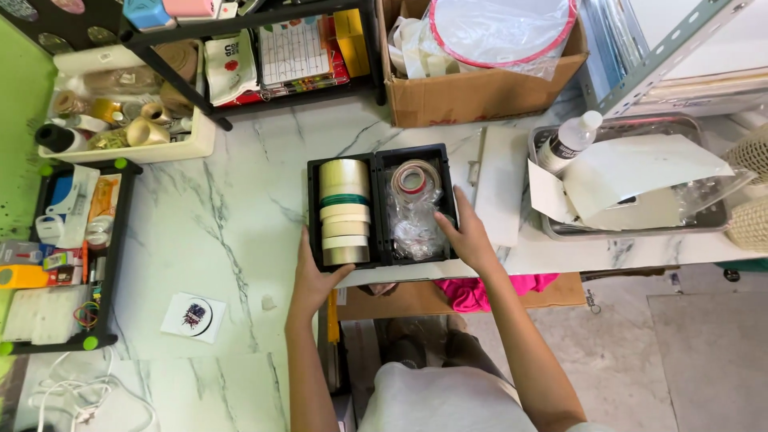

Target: The person organizes various craft supplies on a cluttered table. They move boxes of Kool-Aid, a red cloth, and a black hat, then arrange small items like hair ties and stickers into baskets and trays. The person also handles rolls of tape and plastic bags, sorting them into containers.

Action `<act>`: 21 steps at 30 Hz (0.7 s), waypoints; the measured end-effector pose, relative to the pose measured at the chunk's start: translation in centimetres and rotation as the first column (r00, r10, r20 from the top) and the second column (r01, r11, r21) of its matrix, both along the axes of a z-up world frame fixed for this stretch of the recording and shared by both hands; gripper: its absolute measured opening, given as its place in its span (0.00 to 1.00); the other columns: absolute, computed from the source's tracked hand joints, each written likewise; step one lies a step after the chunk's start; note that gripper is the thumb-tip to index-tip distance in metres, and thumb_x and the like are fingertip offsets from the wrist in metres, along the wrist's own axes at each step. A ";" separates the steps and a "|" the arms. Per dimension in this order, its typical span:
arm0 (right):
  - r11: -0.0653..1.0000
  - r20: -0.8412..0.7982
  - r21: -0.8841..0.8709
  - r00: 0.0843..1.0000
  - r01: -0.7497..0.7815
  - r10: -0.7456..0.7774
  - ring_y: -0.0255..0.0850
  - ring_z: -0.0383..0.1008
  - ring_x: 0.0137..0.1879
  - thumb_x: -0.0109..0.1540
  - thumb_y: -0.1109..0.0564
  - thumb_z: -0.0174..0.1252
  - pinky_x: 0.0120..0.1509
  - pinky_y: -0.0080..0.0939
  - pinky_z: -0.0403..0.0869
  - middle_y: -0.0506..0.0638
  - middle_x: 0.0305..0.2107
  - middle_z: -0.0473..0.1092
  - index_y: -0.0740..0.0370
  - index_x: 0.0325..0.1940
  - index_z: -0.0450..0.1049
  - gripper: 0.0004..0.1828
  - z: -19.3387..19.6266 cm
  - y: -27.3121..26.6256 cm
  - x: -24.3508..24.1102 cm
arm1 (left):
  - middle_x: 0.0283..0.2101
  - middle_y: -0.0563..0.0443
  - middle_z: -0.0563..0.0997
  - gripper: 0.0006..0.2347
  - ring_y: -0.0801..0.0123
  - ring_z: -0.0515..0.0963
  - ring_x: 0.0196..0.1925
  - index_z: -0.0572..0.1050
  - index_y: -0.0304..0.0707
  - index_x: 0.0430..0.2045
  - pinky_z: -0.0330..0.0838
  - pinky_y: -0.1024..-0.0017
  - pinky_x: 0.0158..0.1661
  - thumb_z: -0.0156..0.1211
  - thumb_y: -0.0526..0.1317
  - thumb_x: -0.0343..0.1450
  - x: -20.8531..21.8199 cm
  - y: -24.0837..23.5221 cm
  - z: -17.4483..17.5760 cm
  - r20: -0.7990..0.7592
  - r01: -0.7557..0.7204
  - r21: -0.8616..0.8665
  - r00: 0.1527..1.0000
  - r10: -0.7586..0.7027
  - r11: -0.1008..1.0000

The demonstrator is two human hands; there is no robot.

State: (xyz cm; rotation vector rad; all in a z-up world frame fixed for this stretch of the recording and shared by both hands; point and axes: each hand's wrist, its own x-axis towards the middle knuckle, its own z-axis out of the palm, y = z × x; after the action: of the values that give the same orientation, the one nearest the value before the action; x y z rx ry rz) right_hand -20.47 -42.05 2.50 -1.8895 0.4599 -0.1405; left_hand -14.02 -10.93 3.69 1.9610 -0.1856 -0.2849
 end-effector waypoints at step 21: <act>0.311 0.088 -0.950 0.984 0.036 0.154 0.49 0.75 0.47 0.60 0.64 0.57 0.66 0.63 0.62 0.52 0.36 0.74 0.58 0.42 0.72 0.07 -4.0 -0.8 13.0 | 0.66 0.45 0.73 0.18 0.49 0.66 0.71 0.73 0.37 0.57 0.56 0.55 0.70 0.61 0.44 0.75 2.4 -4.2 6.1 0.392 0.169 0.259 0.881 -0.263 0.951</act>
State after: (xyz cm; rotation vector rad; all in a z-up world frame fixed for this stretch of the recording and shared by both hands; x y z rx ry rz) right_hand -7.47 -42.90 -1.49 -3.0694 0.1498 -0.6494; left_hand -11.64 -15.10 9.75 2.2050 -0.6886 -0.0164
